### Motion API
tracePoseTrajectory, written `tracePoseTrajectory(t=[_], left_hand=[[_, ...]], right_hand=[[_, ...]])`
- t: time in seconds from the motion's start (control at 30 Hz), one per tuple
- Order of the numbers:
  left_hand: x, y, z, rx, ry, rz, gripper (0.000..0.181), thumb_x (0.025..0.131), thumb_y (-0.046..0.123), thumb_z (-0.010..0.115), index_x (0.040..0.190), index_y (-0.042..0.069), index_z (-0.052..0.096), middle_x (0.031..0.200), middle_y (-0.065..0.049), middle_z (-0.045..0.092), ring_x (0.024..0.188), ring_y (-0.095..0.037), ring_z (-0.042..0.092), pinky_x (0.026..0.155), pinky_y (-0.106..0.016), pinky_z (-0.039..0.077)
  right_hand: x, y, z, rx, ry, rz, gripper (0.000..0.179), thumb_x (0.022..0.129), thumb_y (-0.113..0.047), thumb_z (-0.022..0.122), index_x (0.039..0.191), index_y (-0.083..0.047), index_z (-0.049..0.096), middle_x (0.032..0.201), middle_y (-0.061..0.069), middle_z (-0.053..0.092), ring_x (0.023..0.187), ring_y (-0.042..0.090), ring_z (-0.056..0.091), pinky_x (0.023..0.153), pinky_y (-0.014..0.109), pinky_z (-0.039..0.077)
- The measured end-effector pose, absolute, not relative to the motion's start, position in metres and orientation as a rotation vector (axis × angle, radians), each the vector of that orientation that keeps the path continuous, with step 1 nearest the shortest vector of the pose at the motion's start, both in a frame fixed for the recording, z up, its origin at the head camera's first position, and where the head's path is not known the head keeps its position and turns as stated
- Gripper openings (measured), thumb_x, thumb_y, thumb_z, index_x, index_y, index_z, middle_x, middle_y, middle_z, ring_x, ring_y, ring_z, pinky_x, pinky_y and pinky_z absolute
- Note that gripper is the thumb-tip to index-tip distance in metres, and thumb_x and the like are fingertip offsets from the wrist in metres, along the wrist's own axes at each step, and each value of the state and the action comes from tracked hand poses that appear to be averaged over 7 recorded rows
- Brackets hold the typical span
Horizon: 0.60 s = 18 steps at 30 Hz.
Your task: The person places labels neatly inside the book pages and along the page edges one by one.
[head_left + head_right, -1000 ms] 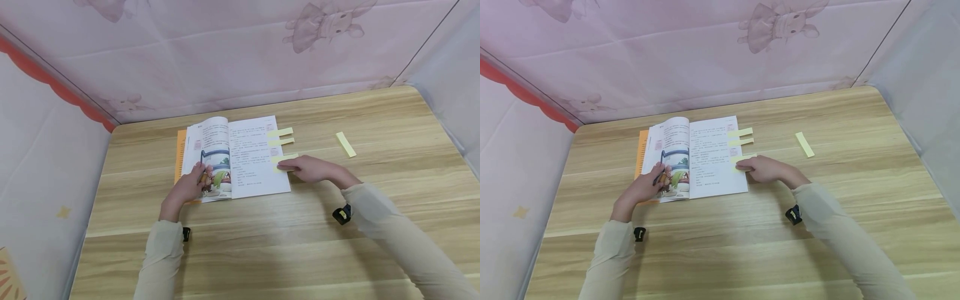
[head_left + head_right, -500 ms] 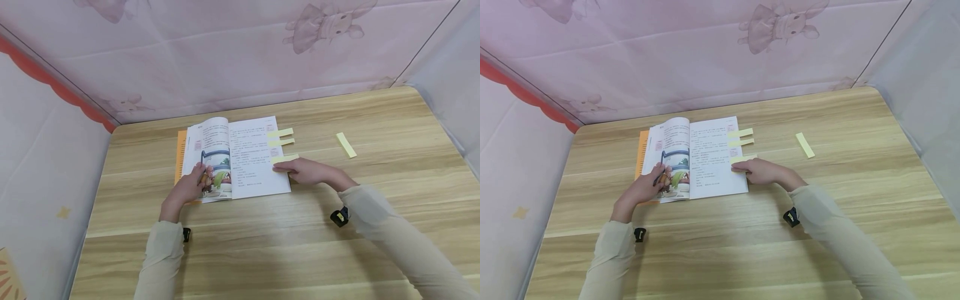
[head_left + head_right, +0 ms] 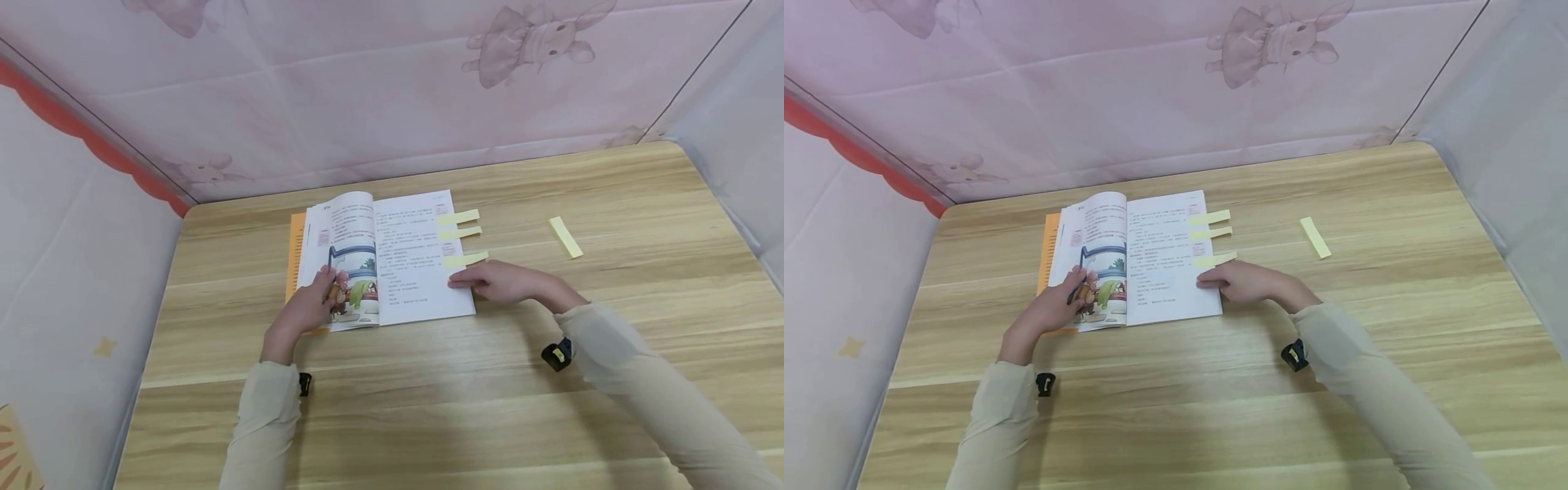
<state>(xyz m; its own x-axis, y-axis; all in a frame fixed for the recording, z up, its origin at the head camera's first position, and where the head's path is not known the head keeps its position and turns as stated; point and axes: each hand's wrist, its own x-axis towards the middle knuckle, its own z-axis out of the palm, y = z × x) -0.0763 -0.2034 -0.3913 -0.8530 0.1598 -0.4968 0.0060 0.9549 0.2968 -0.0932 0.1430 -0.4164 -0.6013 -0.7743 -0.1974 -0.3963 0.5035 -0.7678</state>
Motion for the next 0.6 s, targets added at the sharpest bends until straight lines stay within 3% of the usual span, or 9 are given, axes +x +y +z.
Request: tracePoseTrajectory(t=[0.23, 0.4, 0.6], left_hand=[[-0.076, -0.204, -0.392, 0.135, 2.583, 0.383, 0.060, 0.094, 0.011, 0.046, 0.145, 0.005, 0.016, 0.150, -0.014, 0.010, 0.132, -0.037, 0.022, 0.102, -0.050, 0.026], [-0.077, -0.205, -0.392, 0.133, 2.607, 0.379, 0.060, 0.094, 0.013, 0.049, 0.145, 0.006, 0.019, 0.150, -0.013, 0.014, 0.129, -0.038, 0.029, 0.100, -0.051, 0.030], [-0.077, -0.204, -0.388, 0.102, 2.698, 0.397, 0.059, 0.088, 0.011, 0.059, 0.141, 0.004, 0.033, 0.146, -0.014, 0.027, 0.125, -0.039, 0.036, 0.097, -0.051, 0.033]], right_hand=[[-0.095, 0.154, -0.419, -0.892, 2.210, -0.963, 0.042, 0.086, 0.013, 0.037, 0.126, 0.011, 0.046, 0.123, 0.014, 0.056, 0.120, 0.030, 0.045, 0.099, 0.045, 0.034], [-0.095, 0.157, -0.420, -0.895, 2.211, -0.972, 0.041, 0.086, 0.013, 0.038, 0.126, 0.012, 0.046, 0.123, 0.015, 0.056, 0.120, 0.031, 0.045, 0.098, 0.045, 0.035], [-0.095, 0.157, -0.421, -0.901, 2.209, -0.999, 0.040, 0.085, 0.013, 0.038, 0.125, 0.013, 0.047, 0.121, 0.016, 0.057, 0.118, 0.031, 0.047, 0.097, 0.044, 0.037]])
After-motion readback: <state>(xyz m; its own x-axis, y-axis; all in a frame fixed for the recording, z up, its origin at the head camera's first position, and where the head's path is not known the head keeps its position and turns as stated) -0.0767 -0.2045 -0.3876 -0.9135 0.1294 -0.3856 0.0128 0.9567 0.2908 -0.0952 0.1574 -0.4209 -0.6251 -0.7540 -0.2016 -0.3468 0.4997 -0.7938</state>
